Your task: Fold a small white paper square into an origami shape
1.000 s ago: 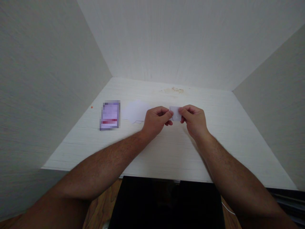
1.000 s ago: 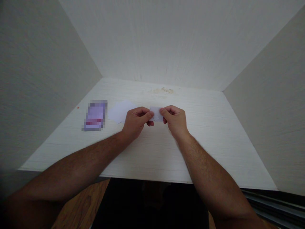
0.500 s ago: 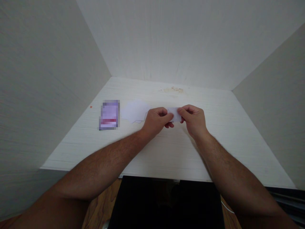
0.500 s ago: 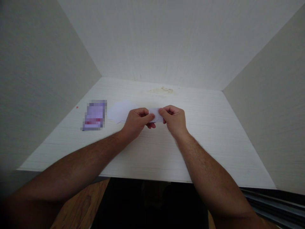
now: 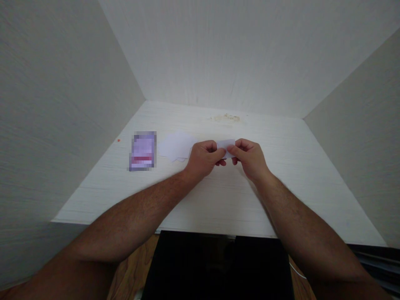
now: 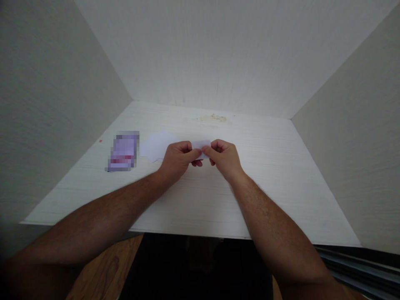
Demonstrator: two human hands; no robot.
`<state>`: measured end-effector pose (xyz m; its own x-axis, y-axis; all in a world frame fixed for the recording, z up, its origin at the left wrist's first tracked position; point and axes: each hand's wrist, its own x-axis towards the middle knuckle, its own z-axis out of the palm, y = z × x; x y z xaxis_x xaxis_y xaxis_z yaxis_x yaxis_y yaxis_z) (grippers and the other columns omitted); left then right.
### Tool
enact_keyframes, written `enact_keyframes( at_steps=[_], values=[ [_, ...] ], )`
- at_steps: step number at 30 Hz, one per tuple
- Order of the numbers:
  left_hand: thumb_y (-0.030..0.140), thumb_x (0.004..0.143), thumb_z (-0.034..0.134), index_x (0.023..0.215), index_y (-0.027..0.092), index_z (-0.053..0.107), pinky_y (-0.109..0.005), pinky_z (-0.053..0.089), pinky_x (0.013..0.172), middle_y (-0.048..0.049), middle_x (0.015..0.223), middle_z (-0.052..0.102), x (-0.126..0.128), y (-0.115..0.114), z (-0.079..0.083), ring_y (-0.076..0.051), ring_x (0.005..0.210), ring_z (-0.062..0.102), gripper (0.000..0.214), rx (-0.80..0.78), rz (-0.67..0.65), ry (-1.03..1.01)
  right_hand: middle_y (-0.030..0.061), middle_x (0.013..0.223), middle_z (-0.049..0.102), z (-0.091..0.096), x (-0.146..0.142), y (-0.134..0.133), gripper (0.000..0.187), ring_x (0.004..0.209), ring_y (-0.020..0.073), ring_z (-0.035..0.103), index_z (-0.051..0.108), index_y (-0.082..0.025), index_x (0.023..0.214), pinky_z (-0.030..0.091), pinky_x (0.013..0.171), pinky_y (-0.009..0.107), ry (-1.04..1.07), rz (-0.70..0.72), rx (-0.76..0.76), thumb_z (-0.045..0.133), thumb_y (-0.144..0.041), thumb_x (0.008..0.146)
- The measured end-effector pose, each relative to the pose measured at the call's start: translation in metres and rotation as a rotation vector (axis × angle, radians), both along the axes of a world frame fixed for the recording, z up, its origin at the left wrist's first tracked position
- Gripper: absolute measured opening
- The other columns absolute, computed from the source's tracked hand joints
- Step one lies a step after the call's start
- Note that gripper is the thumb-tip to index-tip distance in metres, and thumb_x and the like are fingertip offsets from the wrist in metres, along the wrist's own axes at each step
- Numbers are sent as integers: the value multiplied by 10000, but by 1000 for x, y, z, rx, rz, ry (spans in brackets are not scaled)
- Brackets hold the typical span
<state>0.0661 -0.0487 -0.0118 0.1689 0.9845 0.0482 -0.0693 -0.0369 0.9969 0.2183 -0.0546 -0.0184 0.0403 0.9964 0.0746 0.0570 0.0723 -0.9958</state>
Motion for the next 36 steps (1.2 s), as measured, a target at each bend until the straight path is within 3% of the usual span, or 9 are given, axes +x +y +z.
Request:
enact_keyframes(
  at_steps=[11, 23, 30, 36],
  values=[
    [205, 700, 692, 533, 160, 538, -206, 366, 431, 9, 501, 585, -4, 6, -9, -79, 434, 520, 232, -1, -15, -83, -41, 513, 560, 5, -1, -4, 242, 446, 68, 454, 578, -185, 629, 331, 454, 233, -57, 128, -65, 702, -344, 763],
    [223, 696, 687, 543, 164, 539, -215, 383, 455, 8, 482, 576, -2, 3, -7, -80, 434, 515, 220, -56, -14, -141, -25, 598, 630, 10, -6, -6, 102, 475, 70, 492, 631, -163, 732, 357, 438, 214, -107, 117, -56, 697, -220, 681],
    [269, 735, 688, 568, 164, 554, -220, 385, 478, 15, 491, 577, -5, 4, -5, -81, 458, 507, 239, 38, 31, -98, 12, 751, 701, 8, -7, -7, 229, 592, 106, 585, 636, -162, 867, 442, 478, 225, 16, 227, -50, 731, -214, 666],
    [255, 712, 706, 548, 165, 558, -214, 370, 477, 30, 491, 559, -6, 3, -4, -72, 466, 485, 239, 70, 28, -55, -56, 534, 558, 7, -5, -7, 147, 444, 65, 446, 611, -178, 704, 350, 434, 221, -40, 141, -18, 693, -295, 738]
  ],
)
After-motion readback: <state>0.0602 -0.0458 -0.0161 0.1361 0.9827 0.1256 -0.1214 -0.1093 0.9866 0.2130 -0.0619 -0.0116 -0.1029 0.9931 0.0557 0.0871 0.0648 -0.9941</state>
